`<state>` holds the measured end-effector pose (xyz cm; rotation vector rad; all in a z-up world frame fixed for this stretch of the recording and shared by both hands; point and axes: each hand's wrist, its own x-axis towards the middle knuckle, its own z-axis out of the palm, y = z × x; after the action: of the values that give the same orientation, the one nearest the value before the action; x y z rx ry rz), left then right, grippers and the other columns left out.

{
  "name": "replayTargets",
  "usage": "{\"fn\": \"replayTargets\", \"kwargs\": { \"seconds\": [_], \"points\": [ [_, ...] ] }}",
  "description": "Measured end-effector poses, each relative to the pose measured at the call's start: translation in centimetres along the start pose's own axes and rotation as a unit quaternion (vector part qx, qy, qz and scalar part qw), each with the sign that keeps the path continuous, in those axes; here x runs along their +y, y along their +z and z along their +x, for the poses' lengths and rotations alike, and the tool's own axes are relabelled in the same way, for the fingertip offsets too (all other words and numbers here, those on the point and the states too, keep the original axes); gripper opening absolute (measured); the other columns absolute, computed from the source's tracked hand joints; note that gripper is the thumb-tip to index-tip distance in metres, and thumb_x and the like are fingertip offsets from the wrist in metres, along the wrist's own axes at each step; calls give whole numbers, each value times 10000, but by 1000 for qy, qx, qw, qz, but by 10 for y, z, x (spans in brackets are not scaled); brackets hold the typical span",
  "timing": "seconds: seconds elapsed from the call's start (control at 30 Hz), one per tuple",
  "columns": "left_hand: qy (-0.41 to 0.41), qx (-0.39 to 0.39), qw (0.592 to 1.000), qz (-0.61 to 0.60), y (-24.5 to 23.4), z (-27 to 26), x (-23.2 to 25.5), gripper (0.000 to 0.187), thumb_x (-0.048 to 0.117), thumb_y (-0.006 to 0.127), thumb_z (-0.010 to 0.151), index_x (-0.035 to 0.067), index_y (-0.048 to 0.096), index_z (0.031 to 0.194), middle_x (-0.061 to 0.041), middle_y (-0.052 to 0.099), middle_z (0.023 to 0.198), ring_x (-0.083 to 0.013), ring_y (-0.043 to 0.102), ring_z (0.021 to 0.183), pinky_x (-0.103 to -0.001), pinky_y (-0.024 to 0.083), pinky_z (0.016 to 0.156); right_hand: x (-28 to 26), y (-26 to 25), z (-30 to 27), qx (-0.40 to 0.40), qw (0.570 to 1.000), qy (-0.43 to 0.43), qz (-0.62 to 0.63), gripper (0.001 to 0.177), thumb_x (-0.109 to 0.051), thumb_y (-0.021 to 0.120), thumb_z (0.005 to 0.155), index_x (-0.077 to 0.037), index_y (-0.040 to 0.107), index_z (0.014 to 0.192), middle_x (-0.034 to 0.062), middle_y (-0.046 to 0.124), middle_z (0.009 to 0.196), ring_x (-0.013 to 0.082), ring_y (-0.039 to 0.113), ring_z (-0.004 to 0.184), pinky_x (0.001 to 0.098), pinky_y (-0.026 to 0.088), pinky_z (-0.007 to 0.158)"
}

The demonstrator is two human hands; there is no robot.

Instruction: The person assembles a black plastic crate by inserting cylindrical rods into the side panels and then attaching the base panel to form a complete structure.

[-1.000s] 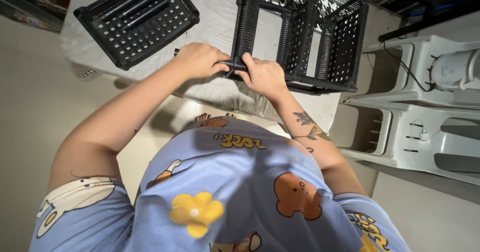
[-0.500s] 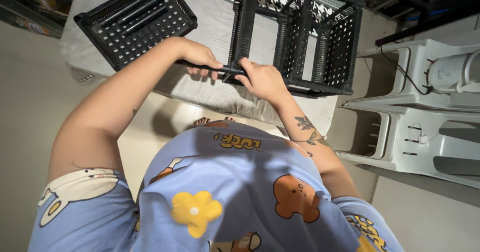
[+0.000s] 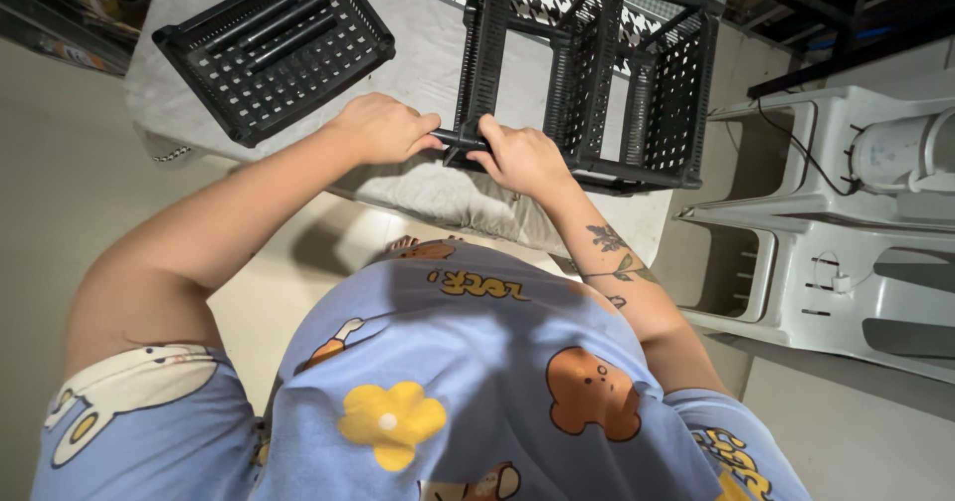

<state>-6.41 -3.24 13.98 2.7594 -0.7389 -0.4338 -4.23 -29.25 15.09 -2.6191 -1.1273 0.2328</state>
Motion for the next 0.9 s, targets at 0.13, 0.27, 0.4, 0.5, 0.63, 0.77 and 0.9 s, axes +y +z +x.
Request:
{"fn": "replayTargets", "kwargs": {
  "seconds": [0.13,0.27,0.4,0.5,0.63,0.77,0.9],
  "points": [
    [6,23,1000,5,-1,0,6,462,517,441,1043,118,674,1054,-154,743,832,-388,715,773,-528,552,696,-3,-4,1,8,1000,3,11,404,-444,671,969,-104,511,1119,165,717,837,420,687,736,522,534,635],
    [10,-6,1000,10,1,13,-1,520,588,462,979,128,697,1036,-168,741,856,-375,714,823,-512,555,730,-7,-10,0,18,996,34,84,564,-515,672,930,-111,499,1284,187,704,762,423,699,707,507,542,618],
    [-92,80,990,-73,12,15,-38,499,497,419,1025,97,711,1089,-174,744,927,-359,717,853,-492,553,740,-7,-14,-4,-15,988,116,99,723,-553,627,947,-133,405,1493,211,671,659,447,692,679,514,535,617],
    [-165,147,940,-259,31,2,-70,457,384,363,1067,89,705,1135,-146,757,936,-314,722,858,-433,553,781,-6,-9,1,-29,978,193,72,826,-622,598,941,-192,322,1589,206,700,717,433,710,731,507,552,666],
    [-148,137,855,-477,66,2,-59,504,454,392,1089,78,726,1053,-115,754,927,-214,702,863,-329,545,829,2,-2,24,116,970,190,98,923,-660,701,904,-145,313,1563,212,744,1079,412,727,941,475,580,767],
    [-139,76,903,-400,80,-4,-42,500,443,415,1092,80,753,1034,-114,742,938,-206,673,892,-338,505,872,9,2,53,33,965,251,74,1020,-424,783,717,-178,275,1566,253,632,1235,444,671,1006,484,550,842],
    [-137,136,859,-473,86,-4,-35,432,417,462,1056,68,715,1079,-143,732,1001,-292,677,948,-380,525,891,13,-5,51,36,977,185,102,932,-242,753,729,-325,363,1572,236,641,1212,435,674,1038,479,546,909]
  ]
}}
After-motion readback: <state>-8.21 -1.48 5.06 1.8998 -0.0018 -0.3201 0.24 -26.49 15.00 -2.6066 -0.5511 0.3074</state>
